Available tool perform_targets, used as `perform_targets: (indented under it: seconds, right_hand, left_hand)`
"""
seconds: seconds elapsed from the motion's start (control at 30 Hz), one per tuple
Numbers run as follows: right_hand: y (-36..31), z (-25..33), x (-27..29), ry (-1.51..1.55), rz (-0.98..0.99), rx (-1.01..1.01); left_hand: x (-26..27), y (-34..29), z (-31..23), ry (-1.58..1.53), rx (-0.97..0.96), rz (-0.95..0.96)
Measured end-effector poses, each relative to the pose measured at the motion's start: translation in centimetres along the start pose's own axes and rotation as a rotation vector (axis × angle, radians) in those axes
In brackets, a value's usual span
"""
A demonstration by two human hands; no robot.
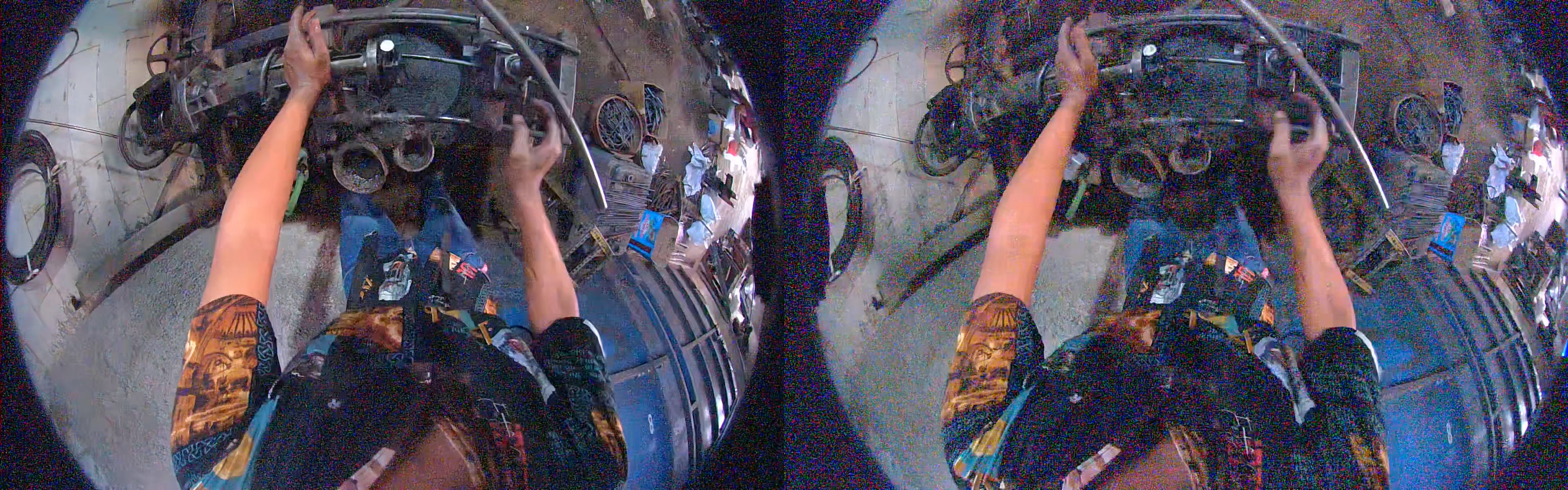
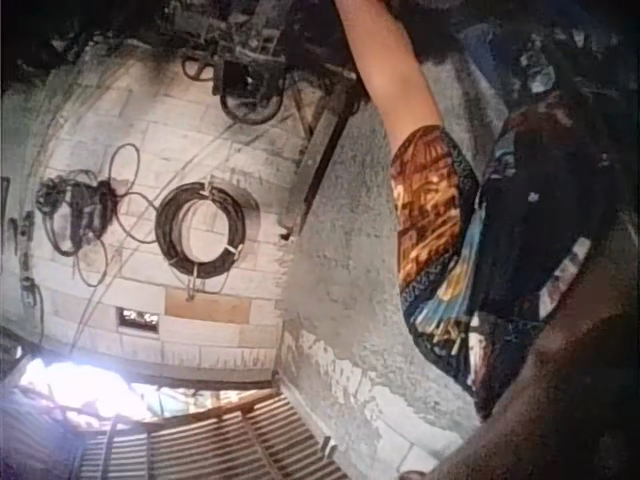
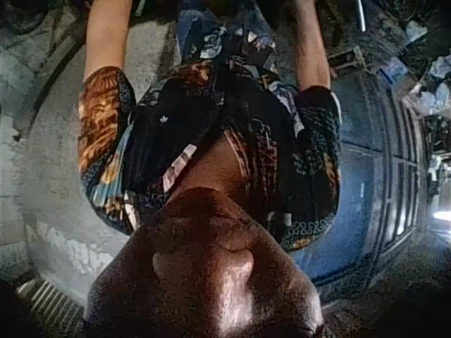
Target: Using a manual metal-working machine to bend and process steel rods.
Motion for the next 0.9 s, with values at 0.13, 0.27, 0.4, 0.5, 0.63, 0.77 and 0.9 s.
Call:
perform_targets:
  seconds: [0.13, 0.27, 0.4, 0.5, 0.63, 0.77, 0.9]
  right_hand:
    - [1.8, -6.4, -0.8, 0.23, 0.087, 0.06]
    - [7.0, -4.6, -1.2, 0.345, 0.463, 0.048]
    - [9.5, -5.0, -3.0, 0.184, 0.436, 0.136]
    - [10.1, -4.9, -3.9, 0.591, 0.439, 0.108]
    - [10.8, -4.7, -3.5, 0.358, 0.406, 0.198]
    - [9.8, -4.5, -3.5, 0.352, 0.505, 0.128]
    - [10.1, -3.8, -3.3, 0.506, 0.533, -0.032]
  left_hand:
    - [0.1, 0.0, 0.0, 0.158, -0.104, -0.034]
    - [-0.4, -0.2, 0.6, -0.023, 0.067, 0.063]
    - [-0.4, 0.2, 1.6, 0.068, -0.021, 0.011]
    - [-0.2, 0.3, 1.2, 0.17, -0.115, -0.015]
    - [-0.1, 0.0, 1.1, 0.02, 0.036, 0.043]
    - [0.1, -0.1, 0.1, -0.09, 0.009, -0.067]
    - [0.4, -0.3, 0.4, -0.053, 0.081, 0.154]
Point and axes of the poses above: each hand's wrist, its own y-axis towards the middle knuckle, its own x-axis out of the back of the hand, z = x × y, the point moved 2 cm from there along y, towards the middle knuckle, and after that the axes turned 15 degrees about z, right-handed, at the moved point
